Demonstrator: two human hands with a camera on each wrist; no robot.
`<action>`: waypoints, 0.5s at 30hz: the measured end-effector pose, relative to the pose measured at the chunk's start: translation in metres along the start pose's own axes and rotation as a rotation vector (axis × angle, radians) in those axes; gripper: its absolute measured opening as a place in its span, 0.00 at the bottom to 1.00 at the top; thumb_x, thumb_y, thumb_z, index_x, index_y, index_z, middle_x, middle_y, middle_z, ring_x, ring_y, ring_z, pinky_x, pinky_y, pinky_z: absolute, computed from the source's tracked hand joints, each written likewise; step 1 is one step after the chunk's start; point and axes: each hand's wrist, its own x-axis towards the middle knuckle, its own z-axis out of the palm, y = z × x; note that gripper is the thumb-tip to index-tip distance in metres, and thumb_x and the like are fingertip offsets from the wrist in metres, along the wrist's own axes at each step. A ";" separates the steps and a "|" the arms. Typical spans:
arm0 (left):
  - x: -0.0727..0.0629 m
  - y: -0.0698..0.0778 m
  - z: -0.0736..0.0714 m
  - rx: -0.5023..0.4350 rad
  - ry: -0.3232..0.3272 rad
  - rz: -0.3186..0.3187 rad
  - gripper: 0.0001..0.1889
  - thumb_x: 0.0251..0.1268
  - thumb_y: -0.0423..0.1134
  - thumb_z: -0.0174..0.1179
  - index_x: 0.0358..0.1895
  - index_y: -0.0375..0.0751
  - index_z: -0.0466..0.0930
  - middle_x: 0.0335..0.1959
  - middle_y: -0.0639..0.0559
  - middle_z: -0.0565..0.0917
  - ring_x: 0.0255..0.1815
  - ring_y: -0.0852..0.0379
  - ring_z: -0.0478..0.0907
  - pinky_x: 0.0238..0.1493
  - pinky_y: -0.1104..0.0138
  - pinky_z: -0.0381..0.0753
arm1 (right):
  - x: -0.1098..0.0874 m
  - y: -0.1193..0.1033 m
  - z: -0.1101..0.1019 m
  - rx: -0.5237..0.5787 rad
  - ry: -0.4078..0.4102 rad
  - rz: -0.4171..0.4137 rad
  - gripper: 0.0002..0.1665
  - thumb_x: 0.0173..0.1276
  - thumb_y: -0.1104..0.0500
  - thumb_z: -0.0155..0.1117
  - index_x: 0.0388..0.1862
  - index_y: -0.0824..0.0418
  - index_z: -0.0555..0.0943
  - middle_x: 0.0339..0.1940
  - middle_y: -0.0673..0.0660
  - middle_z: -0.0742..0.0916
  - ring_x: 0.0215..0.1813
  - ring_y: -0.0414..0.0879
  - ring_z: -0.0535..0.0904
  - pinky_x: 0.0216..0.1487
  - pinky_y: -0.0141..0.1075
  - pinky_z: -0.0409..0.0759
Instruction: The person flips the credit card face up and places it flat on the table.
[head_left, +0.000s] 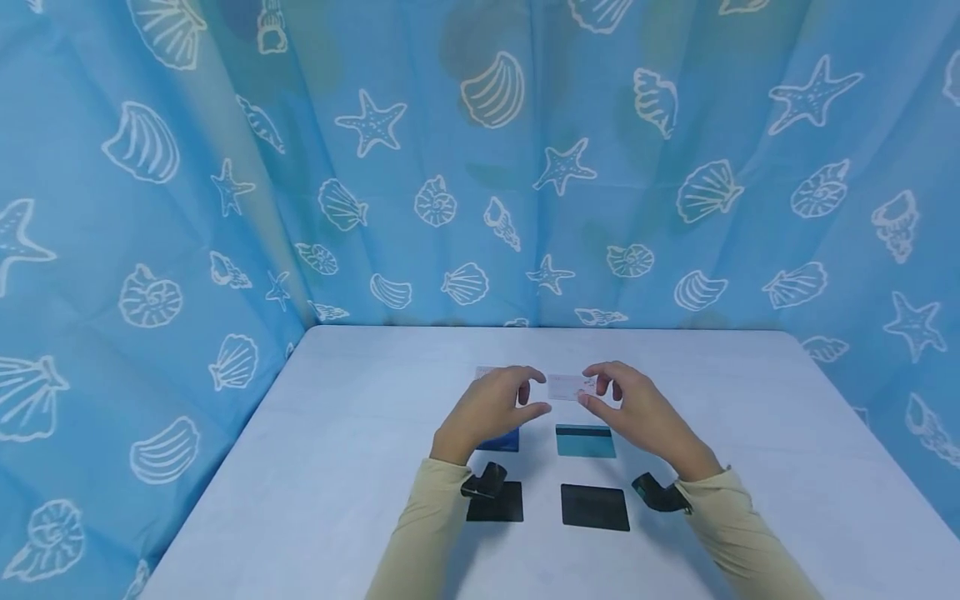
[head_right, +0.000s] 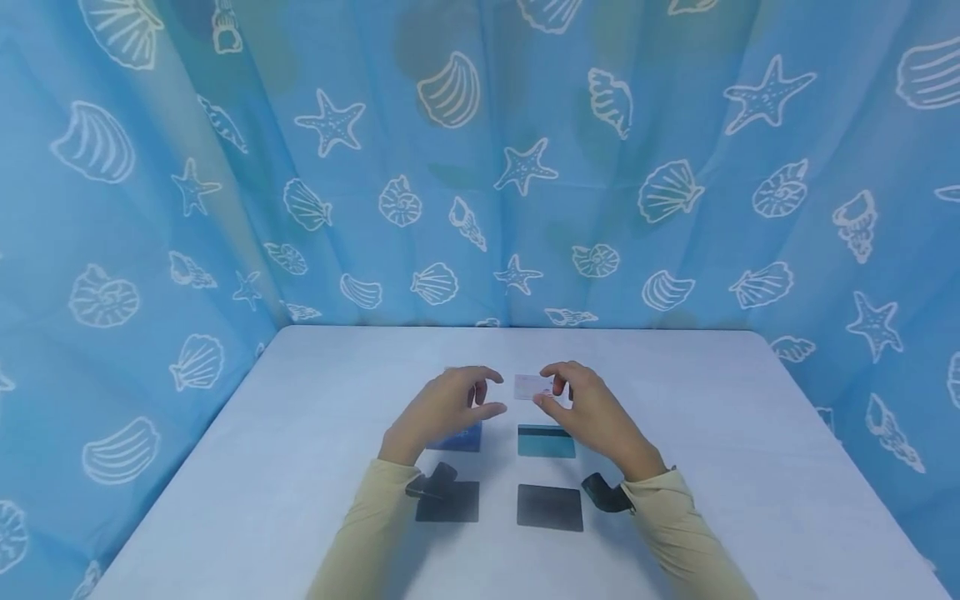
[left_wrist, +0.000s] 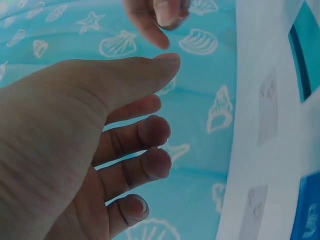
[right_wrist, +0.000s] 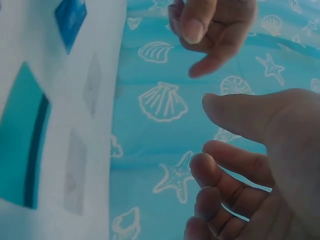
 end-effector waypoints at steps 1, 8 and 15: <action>0.001 0.001 0.003 0.001 -0.007 0.006 0.24 0.69 0.53 0.68 0.63 0.49 0.82 0.36 0.54 0.84 0.30 0.61 0.75 0.34 0.74 0.78 | -0.001 0.002 0.002 0.000 -0.006 0.002 0.28 0.71 0.52 0.70 0.65 0.63 0.77 0.42 0.58 0.81 0.42 0.49 0.72 0.30 0.30 0.74; 0.007 0.003 0.022 0.037 -0.060 0.034 0.23 0.68 0.52 0.69 0.63 0.50 0.82 0.35 0.56 0.84 0.31 0.62 0.75 0.38 0.73 0.80 | -0.003 0.012 0.008 -0.008 -0.080 0.005 0.31 0.71 0.54 0.71 0.67 0.66 0.76 0.42 0.60 0.81 0.43 0.52 0.74 0.33 0.30 0.74; 0.012 0.003 0.036 0.035 -0.139 0.015 0.23 0.68 0.51 0.69 0.62 0.47 0.82 0.32 0.56 0.82 0.27 0.63 0.74 0.28 0.74 0.73 | -0.004 0.024 0.012 -0.032 -0.180 0.037 0.31 0.70 0.53 0.72 0.65 0.67 0.76 0.40 0.57 0.80 0.43 0.50 0.73 0.36 0.34 0.72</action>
